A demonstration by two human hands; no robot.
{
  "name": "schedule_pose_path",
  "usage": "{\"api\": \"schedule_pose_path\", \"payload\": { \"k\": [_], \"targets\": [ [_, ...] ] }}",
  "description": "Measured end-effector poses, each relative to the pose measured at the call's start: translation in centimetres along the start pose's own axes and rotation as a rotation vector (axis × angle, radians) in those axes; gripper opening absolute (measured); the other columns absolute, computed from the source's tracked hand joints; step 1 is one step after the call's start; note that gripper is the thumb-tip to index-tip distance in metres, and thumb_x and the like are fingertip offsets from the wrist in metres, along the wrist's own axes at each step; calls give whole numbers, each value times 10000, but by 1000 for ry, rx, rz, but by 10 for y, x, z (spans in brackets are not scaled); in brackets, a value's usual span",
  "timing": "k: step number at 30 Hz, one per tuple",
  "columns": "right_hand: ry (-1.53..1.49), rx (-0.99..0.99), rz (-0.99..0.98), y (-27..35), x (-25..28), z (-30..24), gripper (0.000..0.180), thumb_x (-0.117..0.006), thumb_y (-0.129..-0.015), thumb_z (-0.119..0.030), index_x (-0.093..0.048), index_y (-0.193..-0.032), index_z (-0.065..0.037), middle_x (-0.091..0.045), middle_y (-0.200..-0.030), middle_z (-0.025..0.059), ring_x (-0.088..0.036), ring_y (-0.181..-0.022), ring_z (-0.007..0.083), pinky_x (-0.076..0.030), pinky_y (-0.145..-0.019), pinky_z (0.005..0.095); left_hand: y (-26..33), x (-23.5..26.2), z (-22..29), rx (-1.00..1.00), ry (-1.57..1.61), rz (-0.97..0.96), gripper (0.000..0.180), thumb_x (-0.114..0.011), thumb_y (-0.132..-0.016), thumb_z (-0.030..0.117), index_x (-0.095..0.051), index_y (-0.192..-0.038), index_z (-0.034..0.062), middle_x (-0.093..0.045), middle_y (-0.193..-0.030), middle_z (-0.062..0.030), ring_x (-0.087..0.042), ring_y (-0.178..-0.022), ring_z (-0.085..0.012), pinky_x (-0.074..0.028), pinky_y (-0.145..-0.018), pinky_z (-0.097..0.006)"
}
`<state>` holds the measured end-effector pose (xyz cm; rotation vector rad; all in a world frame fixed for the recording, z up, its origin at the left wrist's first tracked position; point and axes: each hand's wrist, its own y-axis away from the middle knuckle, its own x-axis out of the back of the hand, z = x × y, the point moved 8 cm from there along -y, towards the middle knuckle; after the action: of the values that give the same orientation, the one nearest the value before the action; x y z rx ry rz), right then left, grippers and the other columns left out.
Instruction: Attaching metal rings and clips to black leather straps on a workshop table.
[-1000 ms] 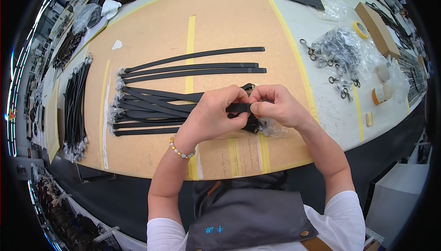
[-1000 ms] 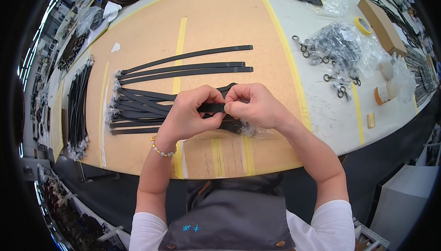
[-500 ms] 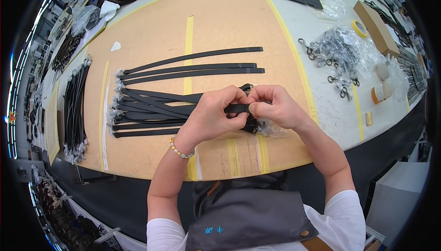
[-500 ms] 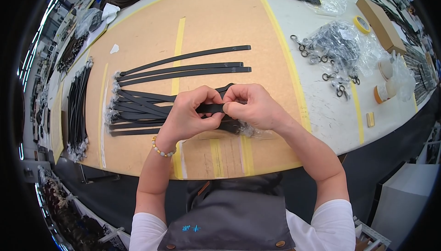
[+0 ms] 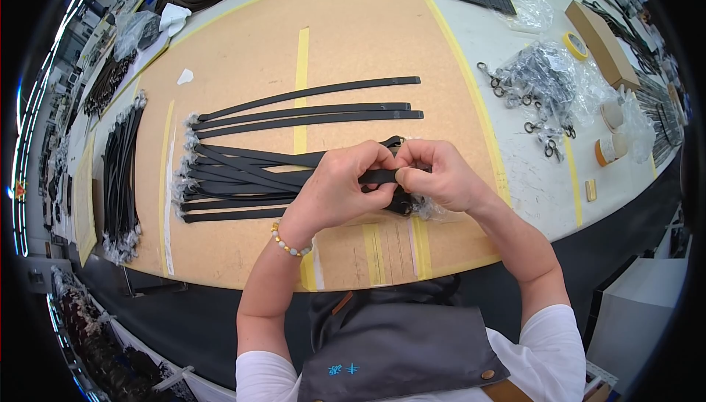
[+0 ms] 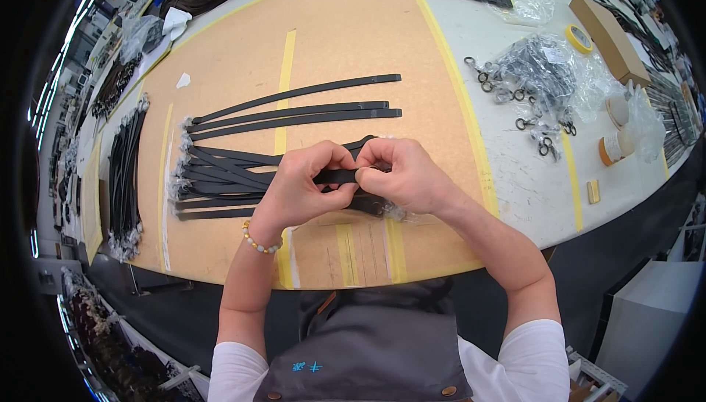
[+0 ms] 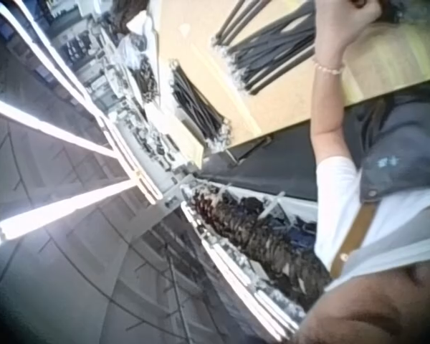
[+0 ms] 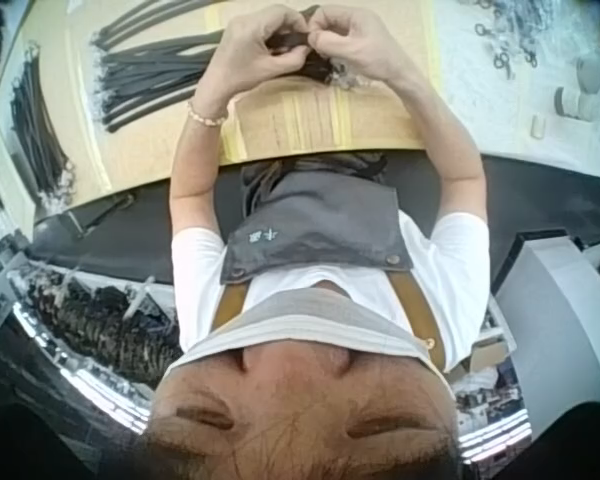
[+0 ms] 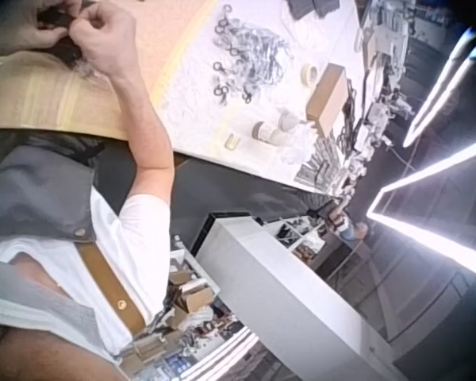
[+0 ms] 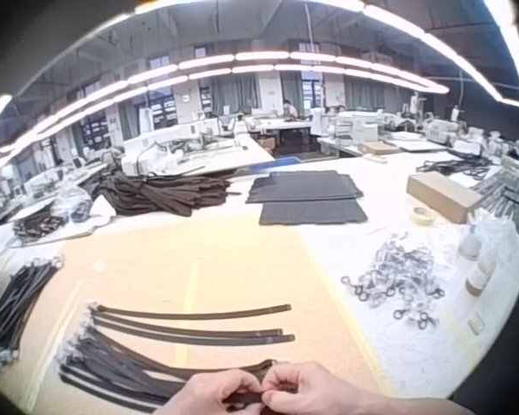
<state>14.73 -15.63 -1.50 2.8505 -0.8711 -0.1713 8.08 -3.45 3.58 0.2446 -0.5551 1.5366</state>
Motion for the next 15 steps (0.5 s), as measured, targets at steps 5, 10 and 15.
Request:
{"api": "schedule_pose_path", "payload": {
  "k": [5,10,15],
  "targets": [
    [-16,-2,-7,0,-1,1,92,-659,-883,-103,-654,-891,-11,-630,-833,-28,-552,-764,33,-457,-655,227,1,1,3,-75,-25,-4,232,-828,-773,31,-675,-944,-3,-686,-818,-20,-585,-693,-29,-494,-587,-180],
    [-204,-55,-125,0,-8,3,113,-681,-936,-128,-668,-931,-16,-651,-842,-3,-590,-749,51,-477,-664,238,2,5,11,-174,-81,27,230,-826,-744,26,-670,-914,15,-679,-785,-26,-582,-640,-57,-477,-550,-198],
    [-121,-89,-217,1,-2,-6,218,-708,-979,-232,-677,-941,-19,-651,-815,-4,-571,-729,53,-469,-658,242,2,7,24,-230,-119,47,213,-805,-739,28,-662,-897,27,-681,-774,-49,-630,-634,-127,-508,-556,-241]
  ]
}}
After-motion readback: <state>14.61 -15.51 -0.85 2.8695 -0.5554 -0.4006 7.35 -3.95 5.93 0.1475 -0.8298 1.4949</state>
